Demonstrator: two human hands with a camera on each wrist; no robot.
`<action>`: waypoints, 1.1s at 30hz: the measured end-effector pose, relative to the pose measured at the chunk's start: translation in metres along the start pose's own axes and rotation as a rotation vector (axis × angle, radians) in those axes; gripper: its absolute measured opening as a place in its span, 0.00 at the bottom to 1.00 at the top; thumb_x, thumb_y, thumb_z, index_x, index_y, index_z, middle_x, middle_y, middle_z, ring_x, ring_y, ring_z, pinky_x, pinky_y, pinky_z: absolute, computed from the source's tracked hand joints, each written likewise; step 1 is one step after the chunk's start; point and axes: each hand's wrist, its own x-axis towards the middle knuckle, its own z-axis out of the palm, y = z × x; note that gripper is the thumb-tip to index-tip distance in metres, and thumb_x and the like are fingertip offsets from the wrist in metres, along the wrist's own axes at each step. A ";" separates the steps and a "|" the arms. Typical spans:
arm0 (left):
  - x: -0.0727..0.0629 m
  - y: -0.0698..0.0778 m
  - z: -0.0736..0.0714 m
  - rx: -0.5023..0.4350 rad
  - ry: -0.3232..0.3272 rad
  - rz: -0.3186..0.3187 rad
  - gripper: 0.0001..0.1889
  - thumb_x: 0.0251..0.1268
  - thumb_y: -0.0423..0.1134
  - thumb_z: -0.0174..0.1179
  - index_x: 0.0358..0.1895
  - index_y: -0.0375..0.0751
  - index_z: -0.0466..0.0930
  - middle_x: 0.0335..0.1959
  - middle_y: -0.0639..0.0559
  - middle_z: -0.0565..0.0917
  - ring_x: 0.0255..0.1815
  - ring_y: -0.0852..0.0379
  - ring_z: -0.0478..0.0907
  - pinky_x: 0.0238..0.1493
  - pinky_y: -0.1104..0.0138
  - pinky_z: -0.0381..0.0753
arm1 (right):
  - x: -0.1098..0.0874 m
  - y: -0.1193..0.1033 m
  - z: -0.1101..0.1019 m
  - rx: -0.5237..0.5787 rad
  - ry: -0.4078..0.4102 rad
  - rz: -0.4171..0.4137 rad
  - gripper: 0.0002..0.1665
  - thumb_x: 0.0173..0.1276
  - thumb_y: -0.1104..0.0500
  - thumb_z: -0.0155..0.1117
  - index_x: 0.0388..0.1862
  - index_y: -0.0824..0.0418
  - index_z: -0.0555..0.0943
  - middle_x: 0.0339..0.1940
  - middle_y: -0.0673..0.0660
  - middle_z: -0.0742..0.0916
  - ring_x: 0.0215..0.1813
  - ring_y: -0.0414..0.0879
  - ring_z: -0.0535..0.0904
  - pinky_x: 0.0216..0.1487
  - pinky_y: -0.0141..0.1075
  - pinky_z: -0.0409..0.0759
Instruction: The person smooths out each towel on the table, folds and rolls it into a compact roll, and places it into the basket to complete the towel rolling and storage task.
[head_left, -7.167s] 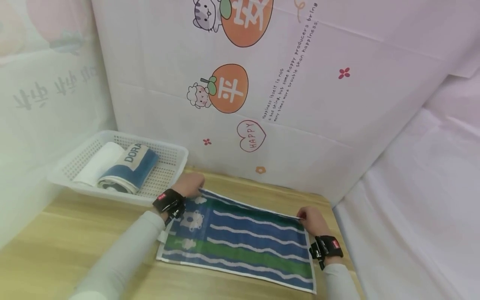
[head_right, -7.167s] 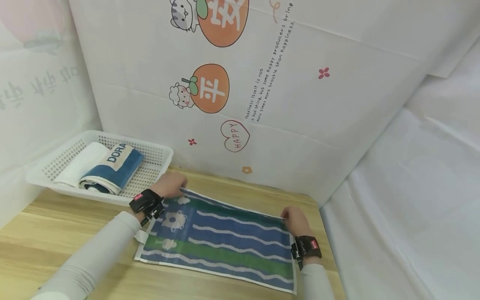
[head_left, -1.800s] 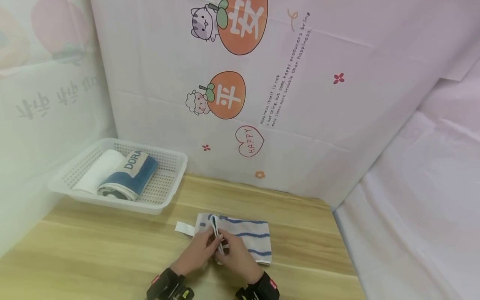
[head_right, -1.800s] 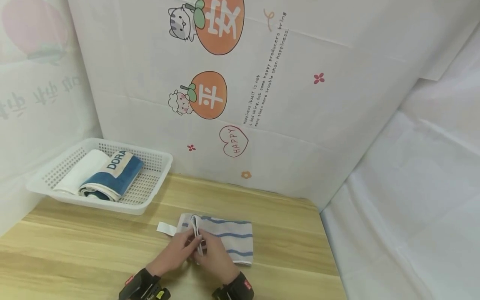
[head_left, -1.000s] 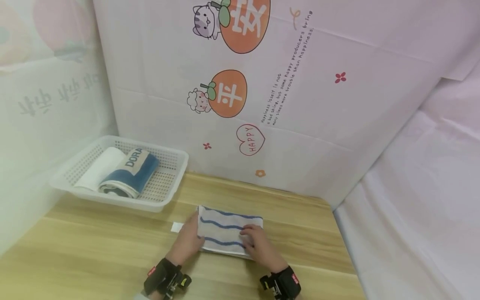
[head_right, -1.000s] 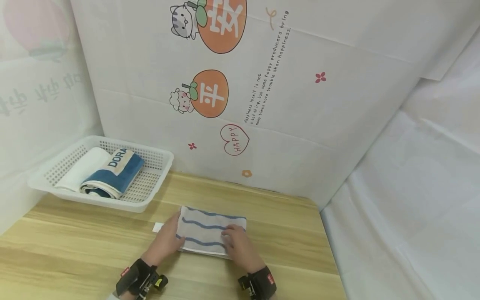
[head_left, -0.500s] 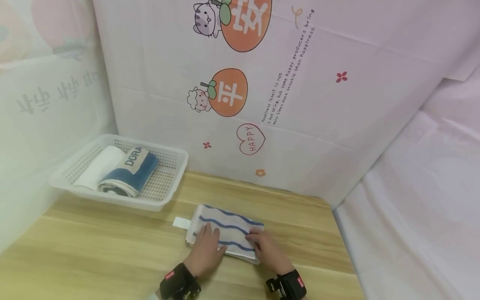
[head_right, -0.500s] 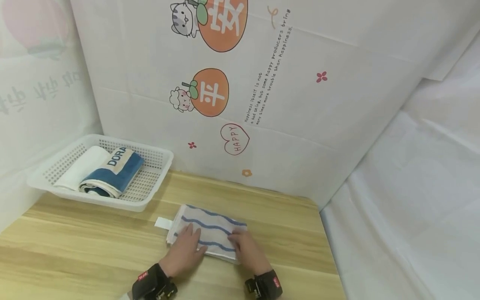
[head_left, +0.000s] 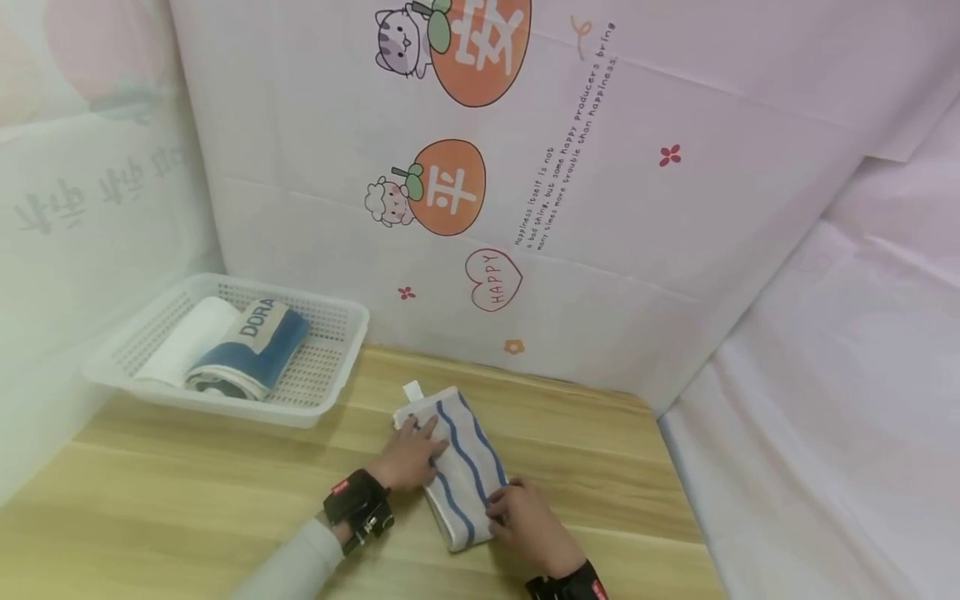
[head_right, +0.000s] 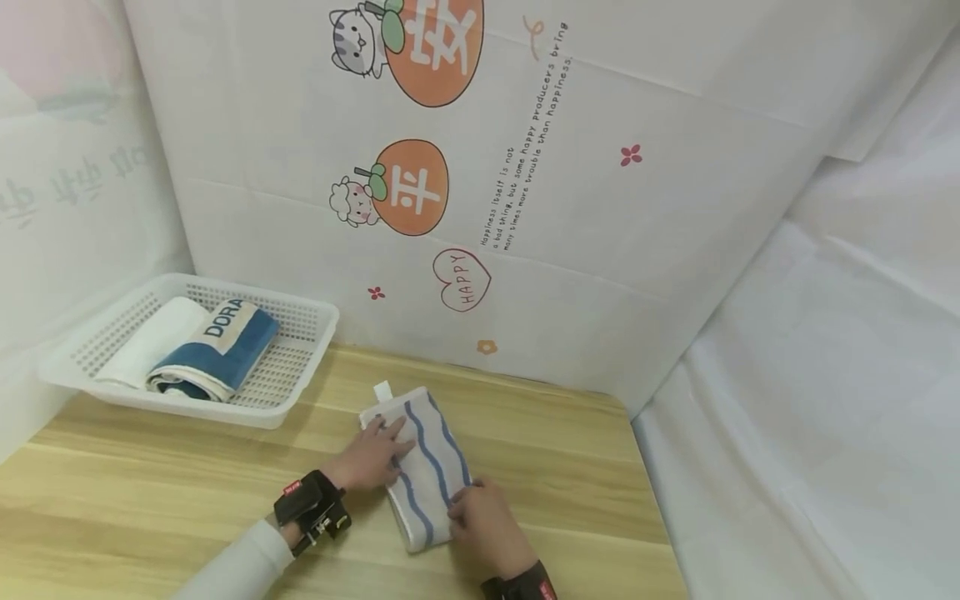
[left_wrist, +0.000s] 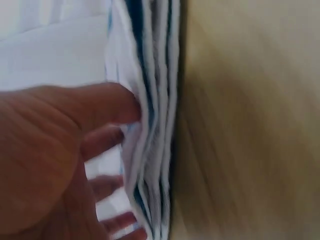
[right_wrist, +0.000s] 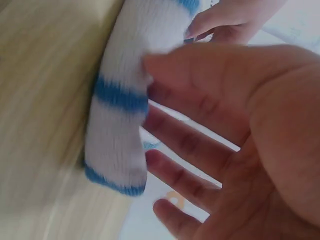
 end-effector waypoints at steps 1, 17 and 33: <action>0.004 -0.003 0.000 -0.001 -0.002 0.013 0.28 0.62 0.38 0.66 0.67 0.42 0.78 0.78 0.31 0.60 0.76 0.23 0.54 0.74 0.32 0.55 | 0.001 0.000 0.000 -0.002 -0.010 -0.005 0.07 0.59 0.64 0.75 0.38 0.61 0.91 0.41 0.56 0.91 0.47 0.50 0.84 0.56 0.48 0.79; 0.022 -0.034 -0.008 -0.046 0.224 0.211 0.16 0.54 0.23 0.67 0.46 0.39 0.89 0.62 0.36 0.81 0.64 0.37 0.75 0.68 0.46 0.73 | 0.008 -0.027 0.018 0.102 -0.120 0.039 0.17 0.57 0.65 0.72 0.48 0.61 0.89 0.52 0.57 0.89 0.55 0.50 0.84 0.58 0.43 0.83; -0.078 0.029 0.012 -0.031 0.224 0.209 0.10 0.60 0.38 0.69 0.22 0.49 0.81 0.18 0.62 0.76 0.21 0.65 0.69 0.27 0.70 0.72 | 0.002 -0.063 0.036 0.031 0.040 0.016 0.15 0.55 0.67 0.68 0.43 0.63 0.85 0.37 0.49 0.83 0.39 0.38 0.79 0.43 0.33 0.82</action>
